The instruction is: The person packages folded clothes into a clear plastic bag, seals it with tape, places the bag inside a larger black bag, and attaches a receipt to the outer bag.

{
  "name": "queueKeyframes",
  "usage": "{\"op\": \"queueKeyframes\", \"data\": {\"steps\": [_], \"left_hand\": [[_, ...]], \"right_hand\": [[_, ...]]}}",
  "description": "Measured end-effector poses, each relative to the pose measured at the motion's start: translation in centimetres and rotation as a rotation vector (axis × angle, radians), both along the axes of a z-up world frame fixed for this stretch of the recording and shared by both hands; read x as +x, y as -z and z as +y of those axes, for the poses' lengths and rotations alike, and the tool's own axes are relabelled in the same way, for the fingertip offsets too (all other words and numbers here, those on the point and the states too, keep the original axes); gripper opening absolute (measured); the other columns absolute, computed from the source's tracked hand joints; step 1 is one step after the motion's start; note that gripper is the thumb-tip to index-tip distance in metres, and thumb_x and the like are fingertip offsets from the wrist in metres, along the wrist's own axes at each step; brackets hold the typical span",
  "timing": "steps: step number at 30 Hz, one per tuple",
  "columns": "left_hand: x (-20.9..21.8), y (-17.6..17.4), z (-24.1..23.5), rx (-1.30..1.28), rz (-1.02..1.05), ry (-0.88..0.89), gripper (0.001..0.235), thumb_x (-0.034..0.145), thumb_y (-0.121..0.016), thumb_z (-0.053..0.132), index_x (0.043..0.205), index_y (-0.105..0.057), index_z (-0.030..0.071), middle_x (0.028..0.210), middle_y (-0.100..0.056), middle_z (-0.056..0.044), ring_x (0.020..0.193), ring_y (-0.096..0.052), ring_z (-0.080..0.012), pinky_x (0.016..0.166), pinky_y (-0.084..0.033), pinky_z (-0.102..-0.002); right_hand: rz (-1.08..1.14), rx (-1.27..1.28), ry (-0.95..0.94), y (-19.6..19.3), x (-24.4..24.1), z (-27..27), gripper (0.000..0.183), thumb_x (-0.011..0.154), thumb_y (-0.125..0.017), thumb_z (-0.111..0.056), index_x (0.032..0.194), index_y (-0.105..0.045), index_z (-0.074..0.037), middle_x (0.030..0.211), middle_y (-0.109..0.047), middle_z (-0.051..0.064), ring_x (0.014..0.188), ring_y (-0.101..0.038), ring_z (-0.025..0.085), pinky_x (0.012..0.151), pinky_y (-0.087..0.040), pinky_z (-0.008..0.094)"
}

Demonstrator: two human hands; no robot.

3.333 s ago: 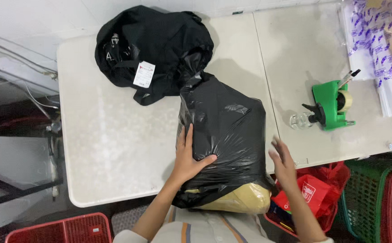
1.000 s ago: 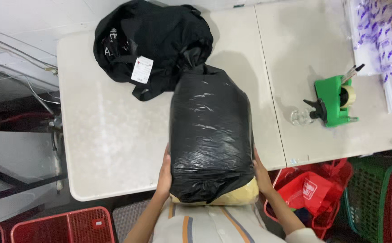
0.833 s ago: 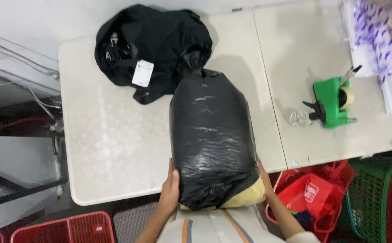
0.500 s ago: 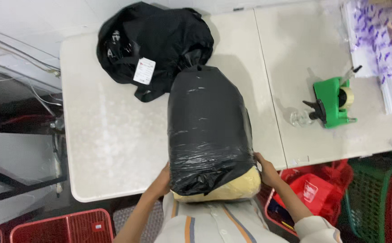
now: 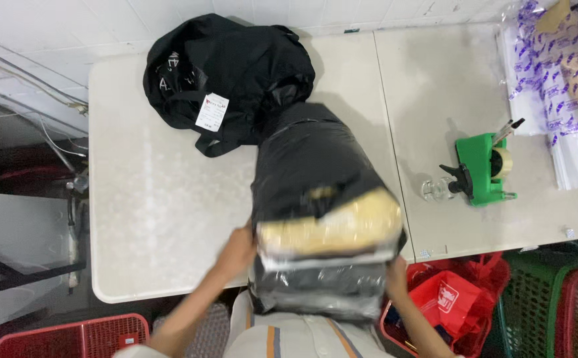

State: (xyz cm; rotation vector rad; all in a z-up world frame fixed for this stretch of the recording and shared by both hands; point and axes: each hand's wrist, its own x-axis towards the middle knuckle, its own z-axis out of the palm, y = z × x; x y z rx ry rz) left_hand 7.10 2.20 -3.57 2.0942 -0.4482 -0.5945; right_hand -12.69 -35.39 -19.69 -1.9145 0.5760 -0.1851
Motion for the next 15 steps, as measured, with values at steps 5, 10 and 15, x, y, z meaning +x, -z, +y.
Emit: {"op": "queueKeyframes", "data": {"steps": [5,10,15], "left_hand": [[10.4,-4.6,-1.5,0.093,0.19,0.008,0.031,0.096,-0.038,0.022,0.104,-0.059,0.0,0.082,-0.068,-0.021,0.063,-0.07,-0.0312,0.048,-0.056,-0.04],[13.2,-10.8,-4.2,0.202,0.001,-0.052,0.031,0.091,-0.043,0.025,0.092,-0.065,0.004,0.081,-0.068,-0.018,0.087,-0.066,-0.0348,0.071,-0.052,-0.047],[17.8,-2.8,-4.1,0.099,-0.137,-0.254,0.022,0.088,-0.055,0.016,0.097,-0.065,-0.001,0.086,-0.067,-0.019,0.085,-0.066,-0.0352,0.072,-0.053,-0.045]], "right_hand": [[0.219,-0.134,-0.177,-23.5,10.1,2.7,0.033,0.079,-0.053,-0.009,0.104,-0.057,0.013,0.087,-0.059,0.04,0.089,-0.052,0.061,0.077,-0.038,0.063],[0.083,-0.138,-0.108,-20.9,13.7,-2.1,0.02,0.087,-0.058,-0.014,0.098,-0.067,0.001,0.079,-0.066,0.022,0.078,-0.064,0.036,0.068,-0.046,0.04],[-0.008,0.005,0.041,-17.3,17.4,-3.2,0.017,0.089,-0.056,-0.005,0.101,-0.067,0.001,0.087,-0.066,0.017,0.082,-0.064,0.029,0.072,-0.047,0.038]]}}
